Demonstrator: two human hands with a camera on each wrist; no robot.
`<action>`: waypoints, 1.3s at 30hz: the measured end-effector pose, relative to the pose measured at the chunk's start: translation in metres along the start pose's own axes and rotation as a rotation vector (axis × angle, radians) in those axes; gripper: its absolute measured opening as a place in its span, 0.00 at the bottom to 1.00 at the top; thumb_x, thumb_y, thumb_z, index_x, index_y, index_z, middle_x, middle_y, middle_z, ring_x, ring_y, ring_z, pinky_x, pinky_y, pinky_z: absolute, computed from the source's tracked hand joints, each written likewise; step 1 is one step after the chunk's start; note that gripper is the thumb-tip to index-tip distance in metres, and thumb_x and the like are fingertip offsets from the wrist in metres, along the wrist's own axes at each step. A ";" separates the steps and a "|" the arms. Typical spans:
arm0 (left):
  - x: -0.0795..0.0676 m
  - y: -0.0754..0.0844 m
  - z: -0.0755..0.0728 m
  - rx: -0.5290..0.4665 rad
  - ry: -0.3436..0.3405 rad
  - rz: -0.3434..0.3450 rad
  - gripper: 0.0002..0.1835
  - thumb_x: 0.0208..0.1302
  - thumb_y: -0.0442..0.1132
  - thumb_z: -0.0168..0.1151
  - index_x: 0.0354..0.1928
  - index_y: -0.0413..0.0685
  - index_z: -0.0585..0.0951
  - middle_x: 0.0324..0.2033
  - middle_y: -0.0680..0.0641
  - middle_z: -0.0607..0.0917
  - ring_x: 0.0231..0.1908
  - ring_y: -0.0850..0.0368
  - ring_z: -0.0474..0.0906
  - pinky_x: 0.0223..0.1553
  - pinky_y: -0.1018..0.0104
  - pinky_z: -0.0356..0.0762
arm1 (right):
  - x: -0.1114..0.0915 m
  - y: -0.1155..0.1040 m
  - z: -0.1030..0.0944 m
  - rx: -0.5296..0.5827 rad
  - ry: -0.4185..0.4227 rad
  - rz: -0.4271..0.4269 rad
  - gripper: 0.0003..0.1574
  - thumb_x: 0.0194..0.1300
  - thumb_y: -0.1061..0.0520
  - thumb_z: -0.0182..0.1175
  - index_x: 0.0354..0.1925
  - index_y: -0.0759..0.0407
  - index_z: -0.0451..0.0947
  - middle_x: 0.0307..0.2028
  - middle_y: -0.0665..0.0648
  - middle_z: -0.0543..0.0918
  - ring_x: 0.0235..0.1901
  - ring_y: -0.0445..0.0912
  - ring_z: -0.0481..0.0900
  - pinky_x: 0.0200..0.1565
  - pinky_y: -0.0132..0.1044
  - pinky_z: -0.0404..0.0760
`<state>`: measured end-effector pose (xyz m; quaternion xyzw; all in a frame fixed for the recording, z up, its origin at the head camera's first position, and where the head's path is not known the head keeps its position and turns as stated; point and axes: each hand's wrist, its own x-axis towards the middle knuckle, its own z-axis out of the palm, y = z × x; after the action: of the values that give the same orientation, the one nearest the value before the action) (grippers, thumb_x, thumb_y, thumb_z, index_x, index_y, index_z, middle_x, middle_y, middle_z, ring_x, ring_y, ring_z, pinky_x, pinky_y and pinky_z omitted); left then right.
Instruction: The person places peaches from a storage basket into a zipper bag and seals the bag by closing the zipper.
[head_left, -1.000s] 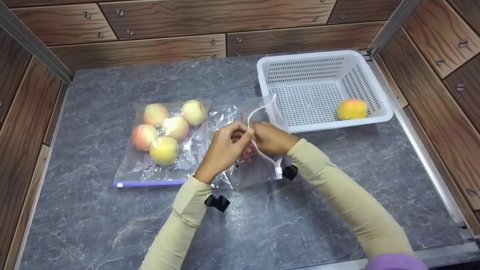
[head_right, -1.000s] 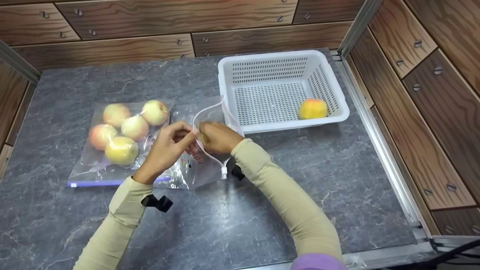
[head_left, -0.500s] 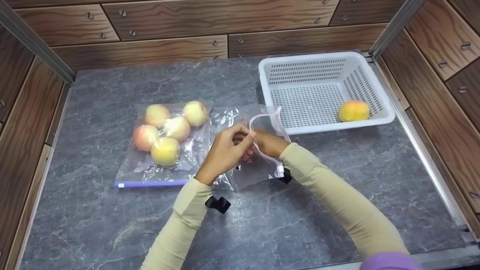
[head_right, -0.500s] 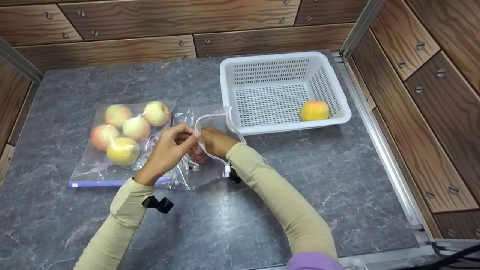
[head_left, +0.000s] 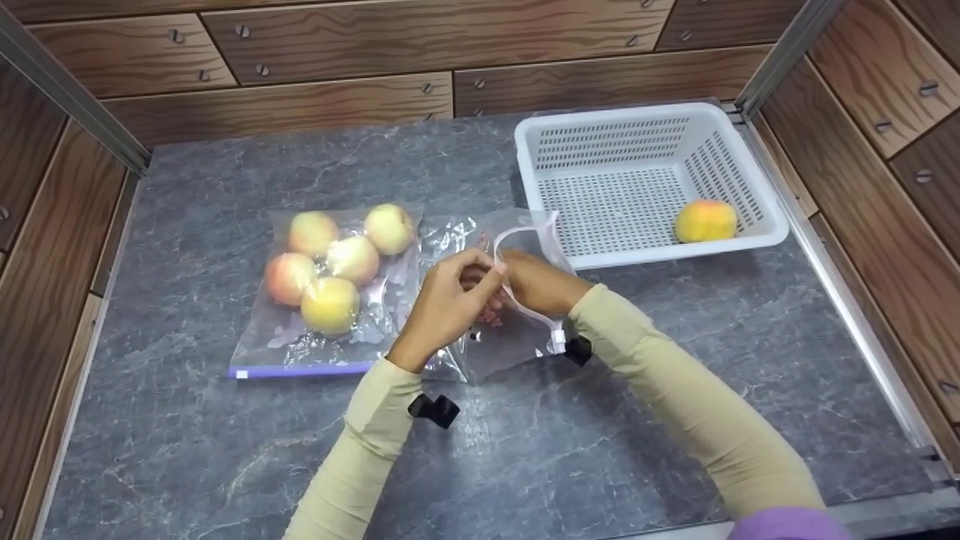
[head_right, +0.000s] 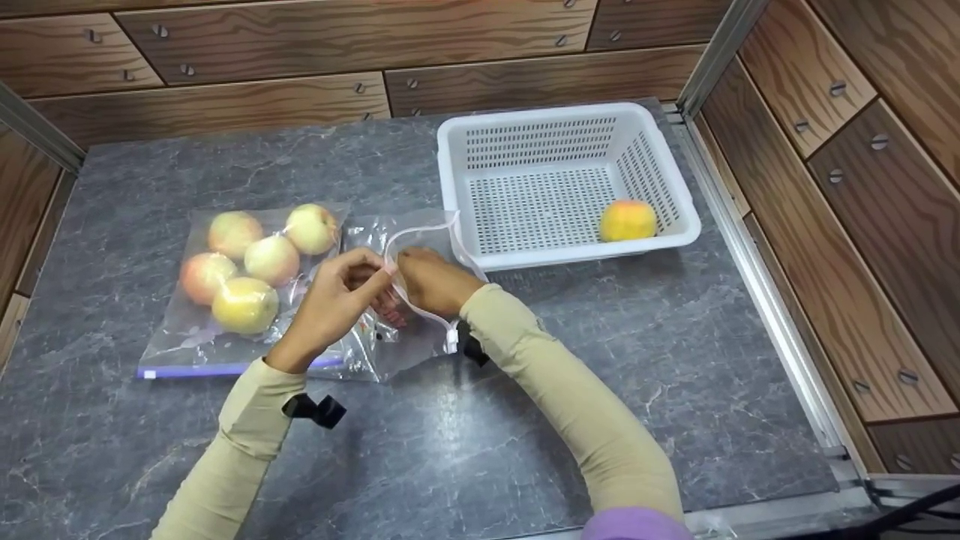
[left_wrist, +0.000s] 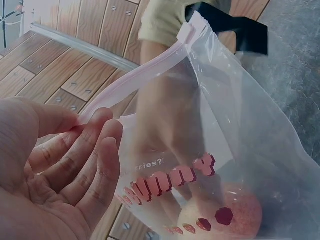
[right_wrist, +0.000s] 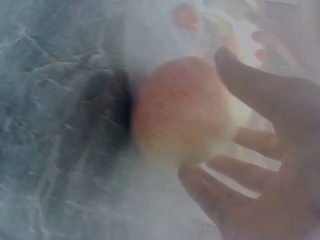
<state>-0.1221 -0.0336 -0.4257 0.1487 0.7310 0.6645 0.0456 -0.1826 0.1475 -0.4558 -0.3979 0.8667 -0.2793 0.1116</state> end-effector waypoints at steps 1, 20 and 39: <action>0.001 -0.001 -0.001 -0.005 0.002 0.001 0.07 0.73 0.35 0.61 0.37 0.36 0.80 0.29 0.41 0.86 0.26 0.38 0.84 0.27 0.45 0.85 | 0.000 -0.003 -0.006 0.002 -0.015 0.034 0.10 0.63 0.68 0.58 0.44 0.68 0.80 0.41 0.65 0.81 0.44 0.60 0.80 0.53 0.53 0.79; -0.003 -0.008 -0.023 -0.025 0.091 0.001 0.06 0.71 0.32 0.62 0.37 0.35 0.81 0.26 0.44 0.85 0.24 0.51 0.83 0.28 0.59 0.86 | -0.038 0.036 -0.147 0.136 0.404 0.370 0.17 0.69 0.56 0.66 0.50 0.65 0.82 0.44 0.62 0.86 0.39 0.45 0.82 0.40 0.27 0.79; -0.007 -0.006 -0.020 0.028 0.061 -0.016 0.07 0.71 0.35 0.62 0.37 0.38 0.82 0.29 0.45 0.87 0.26 0.50 0.84 0.30 0.63 0.84 | -0.093 0.150 -0.175 -0.080 0.039 0.912 0.46 0.69 0.46 0.60 0.68 0.78 0.60 0.66 0.83 0.63 0.65 0.76 0.61 0.65 0.68 0.63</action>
<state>-0.1220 -0.0548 -0.4307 0.1229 0.7425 0.6579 0.0265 -0.2886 0.3656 -0.4007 0.0258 0.9654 -0.1754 0.1913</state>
